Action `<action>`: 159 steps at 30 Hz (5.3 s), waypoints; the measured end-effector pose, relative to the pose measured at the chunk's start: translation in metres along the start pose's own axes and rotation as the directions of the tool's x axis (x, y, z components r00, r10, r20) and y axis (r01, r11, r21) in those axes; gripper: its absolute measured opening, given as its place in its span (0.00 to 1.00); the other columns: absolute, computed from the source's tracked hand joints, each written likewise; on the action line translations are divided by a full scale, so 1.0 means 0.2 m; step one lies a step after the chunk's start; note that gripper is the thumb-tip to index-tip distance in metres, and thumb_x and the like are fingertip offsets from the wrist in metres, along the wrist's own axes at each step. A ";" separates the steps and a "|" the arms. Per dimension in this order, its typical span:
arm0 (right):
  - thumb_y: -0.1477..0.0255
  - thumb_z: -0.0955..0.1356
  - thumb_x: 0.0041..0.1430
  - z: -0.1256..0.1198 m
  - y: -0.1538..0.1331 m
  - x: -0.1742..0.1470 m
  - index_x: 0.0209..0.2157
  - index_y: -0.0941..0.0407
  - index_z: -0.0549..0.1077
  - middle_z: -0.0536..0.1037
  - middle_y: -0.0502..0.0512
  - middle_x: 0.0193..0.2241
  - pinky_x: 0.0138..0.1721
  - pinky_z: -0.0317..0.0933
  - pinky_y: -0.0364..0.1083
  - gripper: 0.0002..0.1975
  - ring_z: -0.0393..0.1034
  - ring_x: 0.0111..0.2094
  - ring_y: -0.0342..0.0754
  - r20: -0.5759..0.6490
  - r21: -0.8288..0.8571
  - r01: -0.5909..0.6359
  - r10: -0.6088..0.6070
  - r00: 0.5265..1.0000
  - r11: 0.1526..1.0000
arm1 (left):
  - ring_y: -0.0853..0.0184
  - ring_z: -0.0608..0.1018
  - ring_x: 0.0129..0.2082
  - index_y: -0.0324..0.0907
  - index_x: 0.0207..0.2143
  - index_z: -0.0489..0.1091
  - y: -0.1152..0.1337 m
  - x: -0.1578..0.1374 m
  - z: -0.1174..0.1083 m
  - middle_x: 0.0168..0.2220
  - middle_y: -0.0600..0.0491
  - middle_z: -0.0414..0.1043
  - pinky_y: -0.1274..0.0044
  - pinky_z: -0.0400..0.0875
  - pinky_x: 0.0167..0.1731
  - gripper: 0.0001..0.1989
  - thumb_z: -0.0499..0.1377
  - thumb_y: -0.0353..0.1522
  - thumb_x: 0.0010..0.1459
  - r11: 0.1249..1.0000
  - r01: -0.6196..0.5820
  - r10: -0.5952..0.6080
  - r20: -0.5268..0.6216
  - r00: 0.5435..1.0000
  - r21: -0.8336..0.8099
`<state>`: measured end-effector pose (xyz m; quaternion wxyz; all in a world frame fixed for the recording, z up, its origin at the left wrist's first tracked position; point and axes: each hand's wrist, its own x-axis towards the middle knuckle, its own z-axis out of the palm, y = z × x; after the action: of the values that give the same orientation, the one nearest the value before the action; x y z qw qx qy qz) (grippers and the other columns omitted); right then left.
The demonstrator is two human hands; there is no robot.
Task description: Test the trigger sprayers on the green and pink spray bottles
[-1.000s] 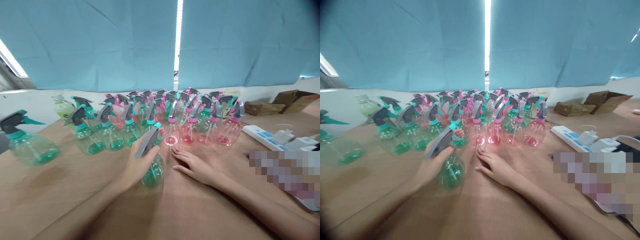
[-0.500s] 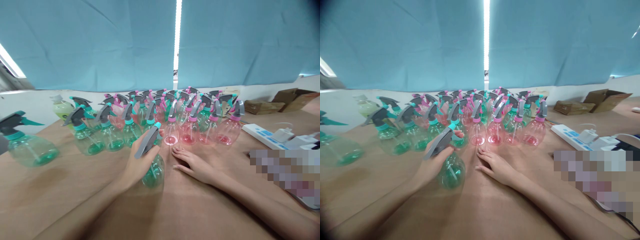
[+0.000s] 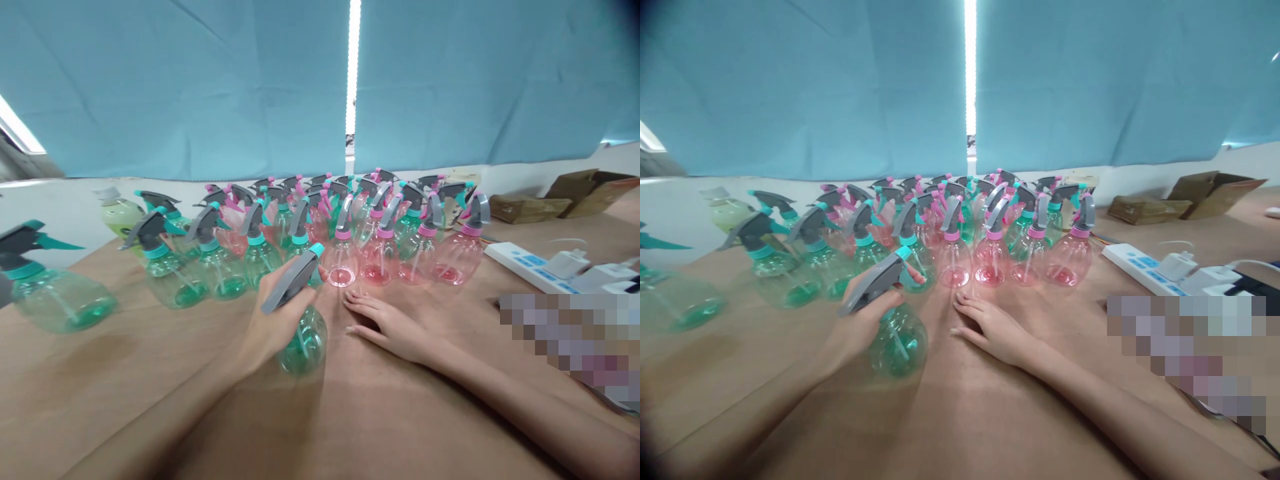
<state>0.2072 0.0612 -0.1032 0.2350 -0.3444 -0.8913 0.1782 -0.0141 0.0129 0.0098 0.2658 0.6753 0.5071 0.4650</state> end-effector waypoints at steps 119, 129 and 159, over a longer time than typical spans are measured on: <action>0.54 0.63 0.66 0.01 0.00 -0.01 0.61 0.56 0.66 0.64 0.60 0.63 0.63 0.55 0.58 0.29 0.57 0.64 0.57 -0.014 0.038 -0.023 0.024 1.000 0.999 | 0.62 0.76 0.39 0.48 0.40 0.74 -0.03 0.00 0.01 0.39 0.56 0.76 0.71 0.68 0.42 0.14 0.55 0.29 0.51 0.998 -0.022 0.024 0.020 1.000 -0.067; 0.54 0.61 0.66 0.01 0.01 -0.01 0.62 0.56 0.65 0.64 0.60 0.63 0.64 0.54 0.59 0.30 0.56 0.64 0.57 0.000 0.010 -0.019 0.019 1.000 1.000 | 0.62 0.78 0.46 0.46 0.47 0.73 -0.04 -0.01 0.03 0.44 0.54 0.78 0.72 0.71 0.48 0.18 0.57 0.29 0.53 0.996 -0.008 0.003 -0.057 0.998 -0.088; 0.54 0.62 0.66 0.01 0.01 -0.01 0.61 0.55 0.65 0.64 0.61 0.63 0.64 0.54 0.60 0.29 0.56 0.64 0.58 -0.020 0.029 -0.024 0.024 1.000 0.999 | 0.64 0.77 0.39 0.48 0.49 0.73 -0.04 0.00 0.04 0.45 0.55 0.77 0.71 0.71 0.44 0.19 0.57 0.30 0.55 0.991 -0.046 0.042 -0.036 0.998 -0.128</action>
<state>0.2090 0.0604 -0.1059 0.2468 -0.3533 -0.8820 0.1905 -0.0105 0.0171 -0.0010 0.2898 0.6599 0.4655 0.5137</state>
